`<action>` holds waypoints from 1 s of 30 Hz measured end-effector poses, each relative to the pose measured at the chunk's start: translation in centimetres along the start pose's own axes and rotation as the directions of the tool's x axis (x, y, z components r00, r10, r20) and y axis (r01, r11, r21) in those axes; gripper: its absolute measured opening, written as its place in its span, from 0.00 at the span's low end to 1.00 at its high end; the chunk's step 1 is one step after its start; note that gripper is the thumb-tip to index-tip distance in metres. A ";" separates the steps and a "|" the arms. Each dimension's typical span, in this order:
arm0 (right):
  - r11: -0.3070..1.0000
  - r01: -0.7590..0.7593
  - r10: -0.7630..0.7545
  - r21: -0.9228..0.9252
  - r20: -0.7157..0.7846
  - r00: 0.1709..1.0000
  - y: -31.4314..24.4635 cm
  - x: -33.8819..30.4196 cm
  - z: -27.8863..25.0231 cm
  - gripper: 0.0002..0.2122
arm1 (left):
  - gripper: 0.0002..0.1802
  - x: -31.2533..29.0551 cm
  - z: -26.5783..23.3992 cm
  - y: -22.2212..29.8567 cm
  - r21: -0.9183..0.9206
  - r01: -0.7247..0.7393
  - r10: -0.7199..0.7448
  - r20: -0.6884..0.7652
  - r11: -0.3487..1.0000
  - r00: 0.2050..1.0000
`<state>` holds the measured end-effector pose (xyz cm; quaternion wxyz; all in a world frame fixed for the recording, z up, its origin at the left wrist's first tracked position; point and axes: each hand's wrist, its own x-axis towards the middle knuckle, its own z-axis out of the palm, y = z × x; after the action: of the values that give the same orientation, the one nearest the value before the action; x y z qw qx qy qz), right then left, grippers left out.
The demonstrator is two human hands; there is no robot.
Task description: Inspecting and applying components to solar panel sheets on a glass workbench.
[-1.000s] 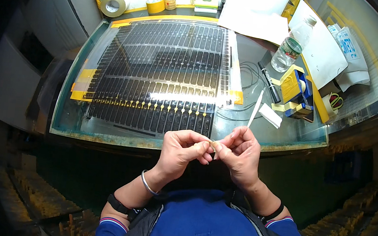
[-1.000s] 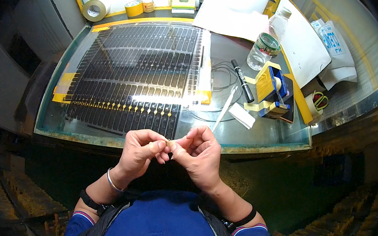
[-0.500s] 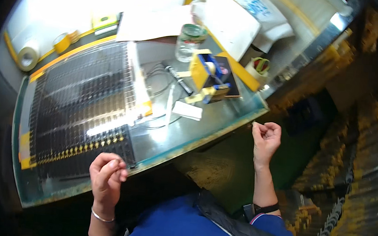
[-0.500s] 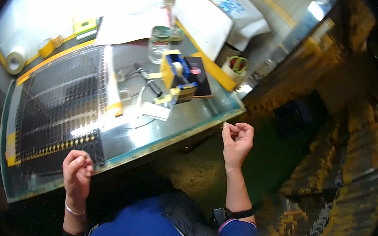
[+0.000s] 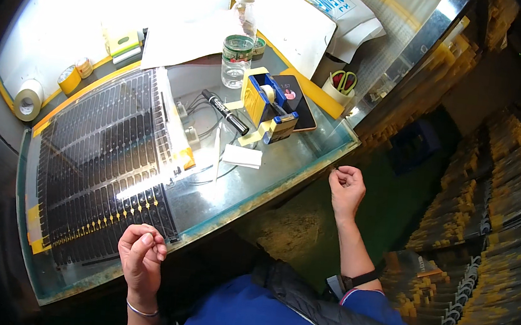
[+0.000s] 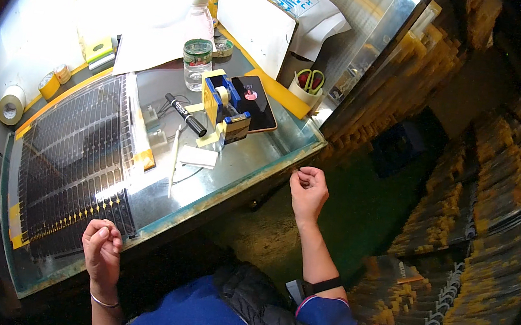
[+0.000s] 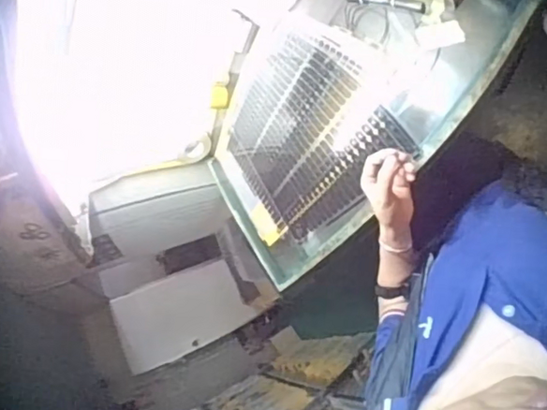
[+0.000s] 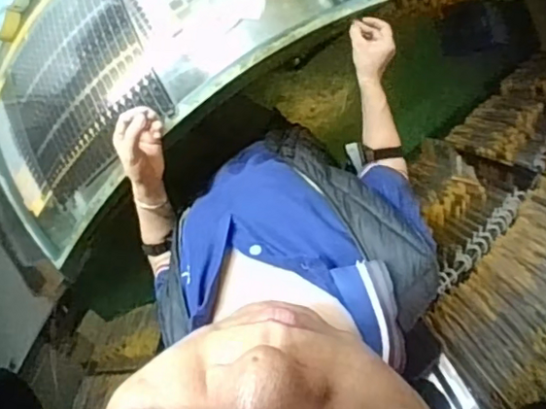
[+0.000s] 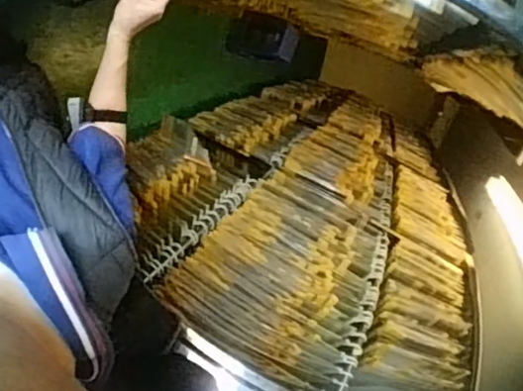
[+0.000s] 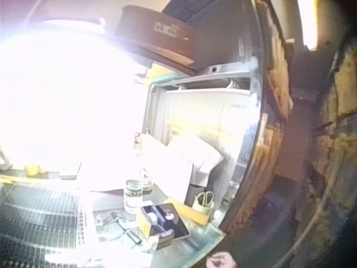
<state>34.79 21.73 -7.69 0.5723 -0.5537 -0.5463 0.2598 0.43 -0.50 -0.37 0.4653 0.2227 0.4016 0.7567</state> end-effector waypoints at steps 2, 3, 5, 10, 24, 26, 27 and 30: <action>0.999 -0.003 0.002 0.048 0.020 1.000 -0.5 -0.7 0.5 0.09 | 0.05 -0.2 -0.2 0.3 0.031 0.007 -0.006 -0.015 0.999 1.000; 0.996 -0.004 0.001 0.091 0.033 0.999 -0.5 -1.1 0.8 0.10 | 0.06 -0.3 0.0 0.4 0.049 0.016 -0.015 -0.025 0.999 1.000; 0.983 0.176 -0.177 -0.053 -0.009 0.984 0.3 -1.1 -0.1 0.13 | 0.07 -0.4 0.2 0.6 0.078 0.029 -0.025 -0.055 0.997 0.998; 0.950 0.311 -0.311 0.026 0.006 0.950 -8.3 -3.1 1.3 0.05 | 0.06 -0.9 1.4 0.9 0.115 0.145 -0.148 0.019 0.983 0.989; 0.636 0.402 -0.748 0.659 0.654 0.113 -16.6 -10.9 10.2 0.10 | 0.06 -3.8 0.3 -1.2 0.001 0.379 -0.375 0.150 0.925 0.915; 0.650 0.398 -0.737 0.647 0.664 0.124 -16.5 -11.0 10.1 0.09 | 0.09 -3.8 0.2 -1.5 -0.013 0.398 -0.390 0.175 0.917 0.904; 0.728 0.342 -0.669 0.594 0.724 0.168 -16.6 -11.1 10.0 0.08 | 0.09 -3.8 0.1 -1.5 -0.017 0.397 -0.388 0.174 0.918 0.905; 0.818 0.234 -0.568 0.525 0.801 0.189 -16.5 -11.3 9.8 0.05 | 0.11 -4.1 0.1 -1.6 -0.019 0.388 -0.375 0.220 0.921 0.901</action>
<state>17.71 10.87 1.56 0.2658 -0.0420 -0.8543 0.4448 3.31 -3.71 -1.50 0.6513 0.2043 0.3616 0.6350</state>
